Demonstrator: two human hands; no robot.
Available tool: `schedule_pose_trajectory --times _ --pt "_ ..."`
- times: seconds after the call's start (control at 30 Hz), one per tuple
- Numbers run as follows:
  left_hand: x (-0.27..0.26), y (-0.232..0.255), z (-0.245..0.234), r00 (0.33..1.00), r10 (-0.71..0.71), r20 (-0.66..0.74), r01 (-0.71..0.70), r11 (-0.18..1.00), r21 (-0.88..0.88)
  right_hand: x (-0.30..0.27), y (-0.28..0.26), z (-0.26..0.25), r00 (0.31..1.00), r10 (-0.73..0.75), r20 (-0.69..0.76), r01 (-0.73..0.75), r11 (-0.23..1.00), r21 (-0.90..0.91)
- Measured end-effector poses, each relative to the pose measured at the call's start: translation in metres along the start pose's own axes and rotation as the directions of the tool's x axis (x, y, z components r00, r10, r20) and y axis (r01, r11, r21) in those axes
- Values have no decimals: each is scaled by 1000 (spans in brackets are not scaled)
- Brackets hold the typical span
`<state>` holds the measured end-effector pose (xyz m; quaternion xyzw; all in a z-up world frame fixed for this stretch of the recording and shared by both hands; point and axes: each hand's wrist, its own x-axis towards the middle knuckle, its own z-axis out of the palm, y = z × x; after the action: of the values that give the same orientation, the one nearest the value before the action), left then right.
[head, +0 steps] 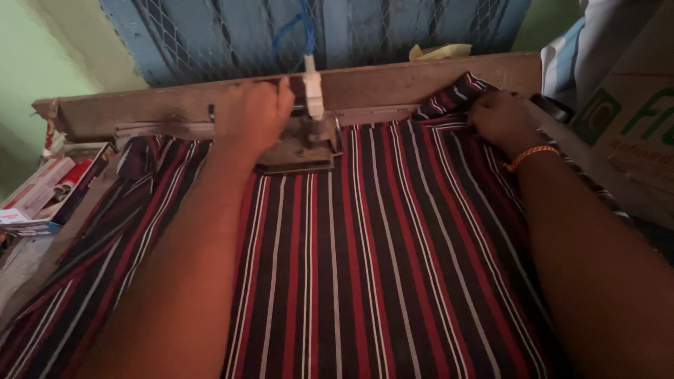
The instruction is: The person irons a striped shirt laid out on a wooden ironing board. They repeatedly move the iron back and forth across the fabric, adjusting the shirt edges with the other hand to keep it flat.
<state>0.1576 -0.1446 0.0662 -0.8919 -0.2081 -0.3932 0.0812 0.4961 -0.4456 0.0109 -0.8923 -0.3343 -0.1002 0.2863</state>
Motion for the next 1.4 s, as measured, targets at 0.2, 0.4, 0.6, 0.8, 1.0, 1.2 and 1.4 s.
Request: schedule_pose_trajectory --times 0.2,0.4,0.6,0.8,1.0,1.2,1.4 --pt "-3 -26 3 999 -38 -24 39 998 57 -5 -11 -4 996 88 -3 -88 996 -27" --pt "-7 -39 -6 996 -94 10 92 989 113 -2 -5 -2 1000 3 -14 -3 1000 -6" --pt "-9 -43 -5 994 -103 -44 108 986 126 0 4 2 1000 -3 -17 4 1000 11" --pt "-12 -31 -3 989 -132 -65 143 965 219 11 13 12 998 -64 0 64 996 -68" --pt "-3 -4 -22 931 -233 280 116 918 379 6 1 5 999 37 38 -34 994 -102" --pt "3 10 -69 794 -286 536 242 958 152 4 5 6 1000 -23 -7 22 994 -104" --pt "3 9 -117 761 -259 595 191 966 175 8 14 11 995 -89 -47 87 995 -45"
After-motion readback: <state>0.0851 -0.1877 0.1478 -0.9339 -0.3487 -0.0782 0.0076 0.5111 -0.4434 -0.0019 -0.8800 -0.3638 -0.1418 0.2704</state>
